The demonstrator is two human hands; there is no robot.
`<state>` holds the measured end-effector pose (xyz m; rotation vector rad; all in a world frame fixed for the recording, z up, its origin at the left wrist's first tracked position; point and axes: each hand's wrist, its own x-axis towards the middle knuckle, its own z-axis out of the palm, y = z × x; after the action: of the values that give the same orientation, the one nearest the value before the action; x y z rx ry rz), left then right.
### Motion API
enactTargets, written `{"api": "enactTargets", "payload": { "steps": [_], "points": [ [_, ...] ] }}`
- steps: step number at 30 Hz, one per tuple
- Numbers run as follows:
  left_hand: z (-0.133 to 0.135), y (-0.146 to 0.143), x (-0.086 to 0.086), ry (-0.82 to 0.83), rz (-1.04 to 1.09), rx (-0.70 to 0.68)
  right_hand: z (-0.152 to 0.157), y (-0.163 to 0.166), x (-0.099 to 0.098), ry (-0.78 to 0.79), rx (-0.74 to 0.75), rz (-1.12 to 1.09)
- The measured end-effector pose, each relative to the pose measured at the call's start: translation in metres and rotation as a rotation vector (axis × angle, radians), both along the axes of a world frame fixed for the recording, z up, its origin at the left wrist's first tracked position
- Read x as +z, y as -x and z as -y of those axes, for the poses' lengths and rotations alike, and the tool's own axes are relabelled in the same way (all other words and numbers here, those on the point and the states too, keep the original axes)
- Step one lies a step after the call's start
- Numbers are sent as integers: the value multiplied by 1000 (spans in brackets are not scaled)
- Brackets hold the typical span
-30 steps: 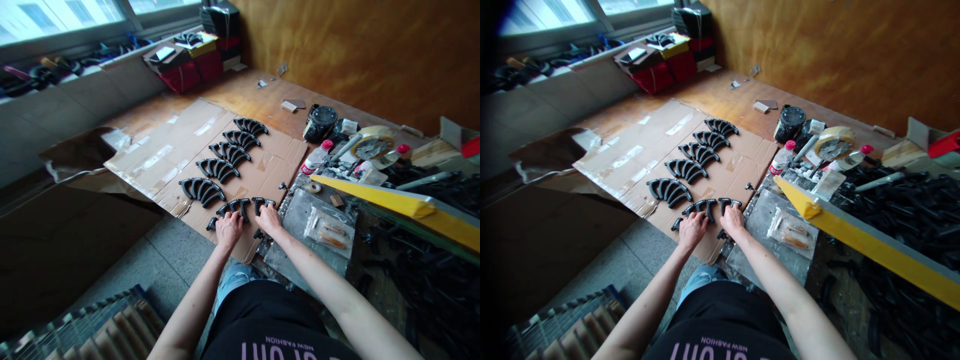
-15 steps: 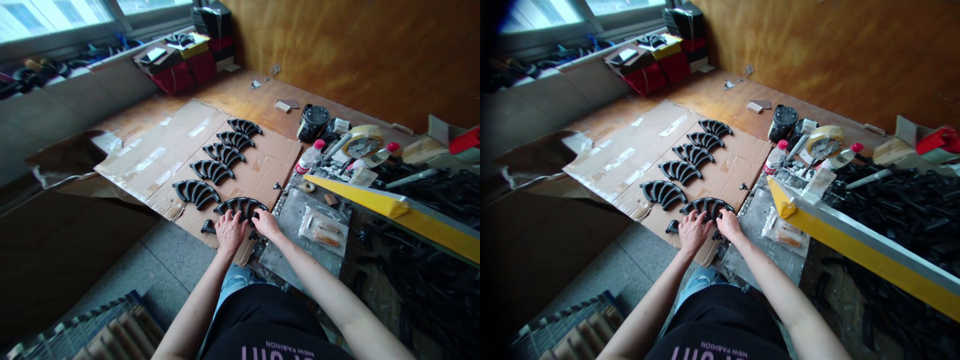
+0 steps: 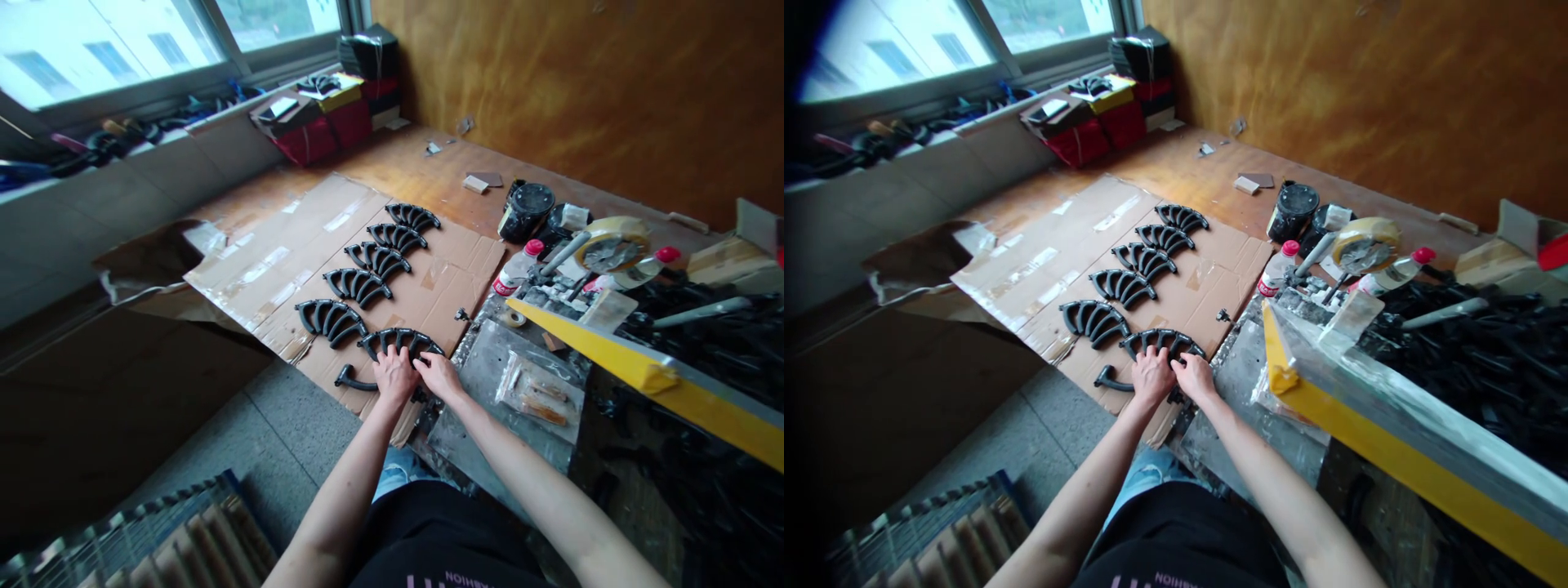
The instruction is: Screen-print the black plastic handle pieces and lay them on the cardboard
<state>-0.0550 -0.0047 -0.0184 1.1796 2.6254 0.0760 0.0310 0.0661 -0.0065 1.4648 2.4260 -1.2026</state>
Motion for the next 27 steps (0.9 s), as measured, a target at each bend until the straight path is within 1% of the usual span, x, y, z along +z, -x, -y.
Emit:
{"api": "enactTargets", "payload": {
  "steps": [3,6,8,10,12,13,15,17,19,21,23,25,27],
  "points": [
    [-3,0,9,-16,9,12,-1,-4,8,-13,-27,-63],
    [-5,2,25,-57,32,48,-5,-9,21,-63,-42,-184],
    [-10,8,38,-94,48,77,-8,-11,31,-82,-59,-303],
    [-20,17,48,-140,42,92,-9,-12,40,-87,-87,-423],
    [-39,31,55,-185,12,70,-7,-12,44,-95,-108,-472],
    [-53,39,56,-199,-7,42,-6,-11,43,-101,-109,-453],
    [-90,55,57,-209,-40,-31,-1,-8,36,-107,-86,-360],
    [-137,68,54,-208,-57,-106,5,-3,21,-105,-30,-260],
    [-189,76,51,-199,-49,-173,12,2,1,-95,54,-167],
    [-240,78,45,-183,-21,-232,19,5,-19,-82,120,-69],
    [-285,76,38,-172,11,-281,23,8,-38,-50,148,31],
    [-322,72,29,-168,35,-314,24,12,-54,3,179,105],
    [-352,68,19,-157,58,-324,22,19,-68,38,212,155]
  ]
}}
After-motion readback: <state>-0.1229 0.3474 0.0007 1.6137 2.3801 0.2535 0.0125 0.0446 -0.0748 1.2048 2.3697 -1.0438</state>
